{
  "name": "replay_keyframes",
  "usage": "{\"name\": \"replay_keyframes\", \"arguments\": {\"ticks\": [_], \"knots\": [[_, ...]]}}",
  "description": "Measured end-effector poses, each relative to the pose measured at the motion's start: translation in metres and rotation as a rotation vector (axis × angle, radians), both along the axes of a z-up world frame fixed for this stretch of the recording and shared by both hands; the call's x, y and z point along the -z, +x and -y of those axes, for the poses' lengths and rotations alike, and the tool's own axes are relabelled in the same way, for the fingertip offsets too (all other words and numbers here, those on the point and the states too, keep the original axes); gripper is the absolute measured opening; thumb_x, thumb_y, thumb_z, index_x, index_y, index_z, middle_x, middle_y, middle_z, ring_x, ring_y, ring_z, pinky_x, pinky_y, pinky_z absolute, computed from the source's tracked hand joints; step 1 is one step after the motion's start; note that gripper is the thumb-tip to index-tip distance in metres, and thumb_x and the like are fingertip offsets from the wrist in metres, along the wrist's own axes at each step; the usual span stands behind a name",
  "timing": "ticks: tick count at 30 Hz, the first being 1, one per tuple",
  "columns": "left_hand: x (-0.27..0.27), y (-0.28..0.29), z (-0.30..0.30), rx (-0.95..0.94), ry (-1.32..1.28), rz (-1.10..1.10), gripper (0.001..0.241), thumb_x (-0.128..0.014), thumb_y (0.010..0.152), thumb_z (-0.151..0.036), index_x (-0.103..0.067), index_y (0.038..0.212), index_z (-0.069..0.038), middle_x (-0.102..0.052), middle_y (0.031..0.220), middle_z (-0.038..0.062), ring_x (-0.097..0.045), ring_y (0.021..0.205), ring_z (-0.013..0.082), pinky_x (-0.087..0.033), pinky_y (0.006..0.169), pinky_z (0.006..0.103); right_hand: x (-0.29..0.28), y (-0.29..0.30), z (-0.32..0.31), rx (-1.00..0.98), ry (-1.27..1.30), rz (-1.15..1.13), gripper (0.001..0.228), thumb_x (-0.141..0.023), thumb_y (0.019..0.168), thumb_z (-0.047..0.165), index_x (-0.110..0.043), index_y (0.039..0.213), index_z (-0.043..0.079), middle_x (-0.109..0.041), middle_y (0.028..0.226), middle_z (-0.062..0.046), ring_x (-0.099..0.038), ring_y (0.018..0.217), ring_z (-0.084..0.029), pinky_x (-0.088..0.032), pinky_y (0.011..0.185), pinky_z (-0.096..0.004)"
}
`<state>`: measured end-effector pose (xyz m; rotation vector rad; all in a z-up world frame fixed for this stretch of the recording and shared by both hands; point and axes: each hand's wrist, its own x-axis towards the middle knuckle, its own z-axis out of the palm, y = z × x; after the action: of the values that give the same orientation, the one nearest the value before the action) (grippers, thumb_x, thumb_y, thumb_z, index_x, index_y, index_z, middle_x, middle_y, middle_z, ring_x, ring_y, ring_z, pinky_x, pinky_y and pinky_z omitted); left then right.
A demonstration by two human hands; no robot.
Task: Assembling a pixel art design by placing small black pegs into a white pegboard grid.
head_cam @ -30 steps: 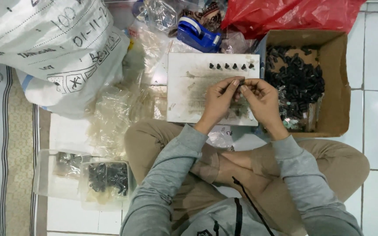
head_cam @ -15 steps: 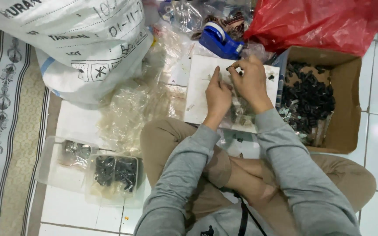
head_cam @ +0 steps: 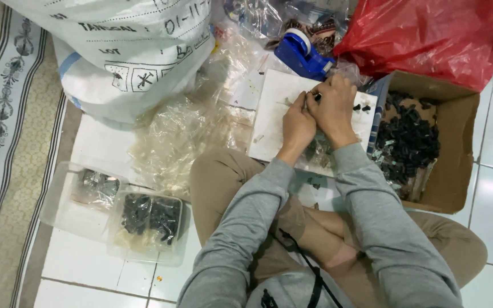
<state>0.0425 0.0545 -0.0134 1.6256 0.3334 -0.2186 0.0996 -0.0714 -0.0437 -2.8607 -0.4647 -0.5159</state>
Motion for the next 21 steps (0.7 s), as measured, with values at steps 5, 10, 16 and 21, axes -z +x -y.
{"name": "replay_keyframes", "arguments": {"ticks": [5, 10, 16, 21], "knots": [[0.005, 0.002, 0.001, 0.003, 0.053, 0.004, 0.051, -0.039, 0.1, -0.006, -0.049, 0.151, -0.002, -0.056, 0.145, 0.03, -0.049, 0.139, 0.0457, -0.041, 0.117, 0.0542, -0.001, -0.002, 0.001, 0.007, 0.066, -0.007, 0.016, -0.086, 0.077, 0.029, -0.077, 0.083, 0.017, -0.053, 0.093, -0.005, -0.053, 0.092, -0.03, -0.036, 0.078, -0.042], [-0.003, -0.001, 0.0, -0.018, 0.053, -0.016, 0.053, -0.04, 0.1, -0.006, -0.048, 0.152, -0.003, -0.053, 0.148, 0.031, -0.046, 0.142, 0.0447, -0.039, 0.117, 0.0541, -0.032, -0.015, 0.005, -0.01, 0.211, -0.003, 0.018, -0.086, 0.081, 0.028, -0.075, 0.086, 0.015, -0.052, 0.097, -0.005, -0.054, 0.096, -0.03, -0.035, 0.08, -0.041], [-0.009, -0.012, 0.019, -0.145, 0.262, 0.202, 0.036, -0.052, 0.097, -0.028, -0.058, 0.129, -0.012, -0.065, 0.073, 0.003, -0.069, 0.074, 0.028, -0.051, 0.071, 0.0448, -0.08, -0.041, 0.072, -0.016, 0.139, 0.028, 0.024, -0.082, 0.095, 0.026, -0.074, 0.102, 0.005, -0.052, 0.099, -0.015, -0.054, 0.093, -0.038, -0.041, 0.076, -0.048], [-0.037, -0.035, 0.046, 0.244, 0.343, 0.873, 0.017, -0.05, 0.104, -0.018, -0.05, 0.093, -0.006, -0.05, 0.082, 0.008, -0.05, 0.074, 0.0228, -0.04, 0.069, 0.0367, -0.08, -0.075, 0.184, 0.065, 0.125, -0.325, 0.034, -0.072, 0.105, 0.024, -0.07, 0.117, -0.007, -0.061, 0.103, -0.024, -0.055, 0.109, -0.04, -0.046, 0.087, -0.049]]}}
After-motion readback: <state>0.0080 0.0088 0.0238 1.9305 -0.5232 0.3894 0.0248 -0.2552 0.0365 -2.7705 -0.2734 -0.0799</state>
